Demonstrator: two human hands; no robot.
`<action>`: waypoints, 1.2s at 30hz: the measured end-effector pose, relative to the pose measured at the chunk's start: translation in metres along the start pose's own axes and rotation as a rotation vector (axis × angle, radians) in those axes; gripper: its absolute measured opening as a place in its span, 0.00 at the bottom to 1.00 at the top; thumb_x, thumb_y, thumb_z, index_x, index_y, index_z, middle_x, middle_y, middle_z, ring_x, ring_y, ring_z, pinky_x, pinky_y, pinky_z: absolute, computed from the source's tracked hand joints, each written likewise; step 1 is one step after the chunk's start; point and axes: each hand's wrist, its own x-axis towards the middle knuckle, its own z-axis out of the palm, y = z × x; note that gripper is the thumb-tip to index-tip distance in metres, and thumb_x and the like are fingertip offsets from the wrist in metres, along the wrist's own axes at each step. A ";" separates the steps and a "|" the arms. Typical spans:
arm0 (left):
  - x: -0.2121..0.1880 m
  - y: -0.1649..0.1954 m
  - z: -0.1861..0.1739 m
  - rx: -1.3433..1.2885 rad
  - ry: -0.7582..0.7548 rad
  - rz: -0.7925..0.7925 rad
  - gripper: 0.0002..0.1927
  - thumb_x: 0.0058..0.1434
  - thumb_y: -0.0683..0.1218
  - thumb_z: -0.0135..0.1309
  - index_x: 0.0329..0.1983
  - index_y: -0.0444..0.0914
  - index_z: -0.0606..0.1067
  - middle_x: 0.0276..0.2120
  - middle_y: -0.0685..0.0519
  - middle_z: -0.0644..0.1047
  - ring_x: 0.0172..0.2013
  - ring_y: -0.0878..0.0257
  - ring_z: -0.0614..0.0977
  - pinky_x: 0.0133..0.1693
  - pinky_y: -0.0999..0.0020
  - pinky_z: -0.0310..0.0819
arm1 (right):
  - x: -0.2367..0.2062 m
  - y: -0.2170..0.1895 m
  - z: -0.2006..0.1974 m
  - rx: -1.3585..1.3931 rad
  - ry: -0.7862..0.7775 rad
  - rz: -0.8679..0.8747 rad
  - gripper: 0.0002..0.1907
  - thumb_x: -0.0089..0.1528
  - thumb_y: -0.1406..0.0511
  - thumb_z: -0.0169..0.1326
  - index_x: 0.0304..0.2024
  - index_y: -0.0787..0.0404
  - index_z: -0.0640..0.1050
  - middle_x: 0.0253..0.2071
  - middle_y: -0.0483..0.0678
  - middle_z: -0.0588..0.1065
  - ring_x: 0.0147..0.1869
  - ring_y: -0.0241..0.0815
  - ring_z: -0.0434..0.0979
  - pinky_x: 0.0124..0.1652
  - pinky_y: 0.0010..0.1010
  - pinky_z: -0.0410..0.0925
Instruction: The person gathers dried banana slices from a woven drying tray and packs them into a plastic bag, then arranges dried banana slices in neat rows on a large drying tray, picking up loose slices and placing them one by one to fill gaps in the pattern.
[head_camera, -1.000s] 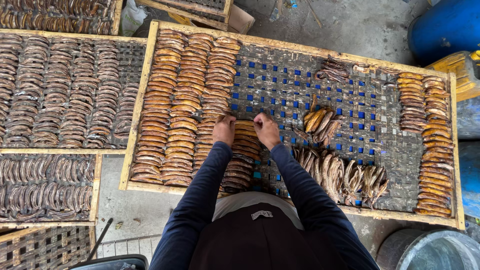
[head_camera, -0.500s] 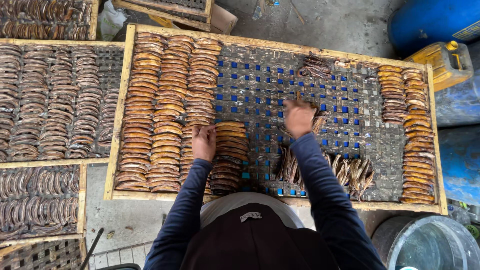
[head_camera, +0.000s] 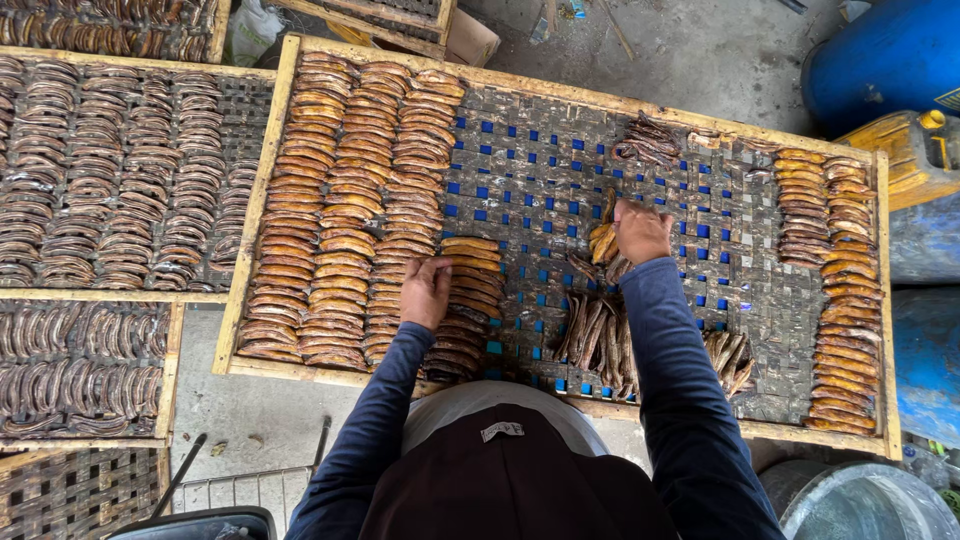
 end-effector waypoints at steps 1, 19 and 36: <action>0.001 0.004 0.002 -0.008 -0.027 -0.022 0.07 0.65 0.43 0.58 0.45 0.39 0.81 0.39 0.45 0.77 0.36 0.51 0.81 0.40 0.58 0.78 | -0.003 -0.003 -0.004 0.070 0.010 -0.066 0.05 0.67 0.63 0.57 0.42 0.54 0.74 0.42 0.49 0.79 0.50 0.51 0.79 0.60 0.60 0.62; 0.099 0.013 0.000 -0.883 -0.300 -0.422 0.15 0.68 0.42 0.56 0.56 0.34 0.76 0.48 0.44 0.79 0.43 0.58 0.85 0.45 0.63 0.85 | -0.029 -0.197 0.016 0.894 0.068 -0.444 0.05 0.66 0.68 0.56 0.45 0.57 0.77 0.41 0.47 0.80 0.43 0.41 0.83 0.43 0.34 0.76; 0.071 -0.002 0.025 0.109 0.075 0.090 0.06 0.63 0.39 0.59 0.43 0.39 0.81 0.42 0.42 0.76 0.39 0.46 0.80 0.40 0.55 0.78 | -0.052 -0.176 0.053 0.462 0.339 -0.334 0.05 0.66 0.66 0.57 0.44 0.51 0.78 0.43 0.49 0.74 0.50 0.55 0.74 0.50 0.58 0.63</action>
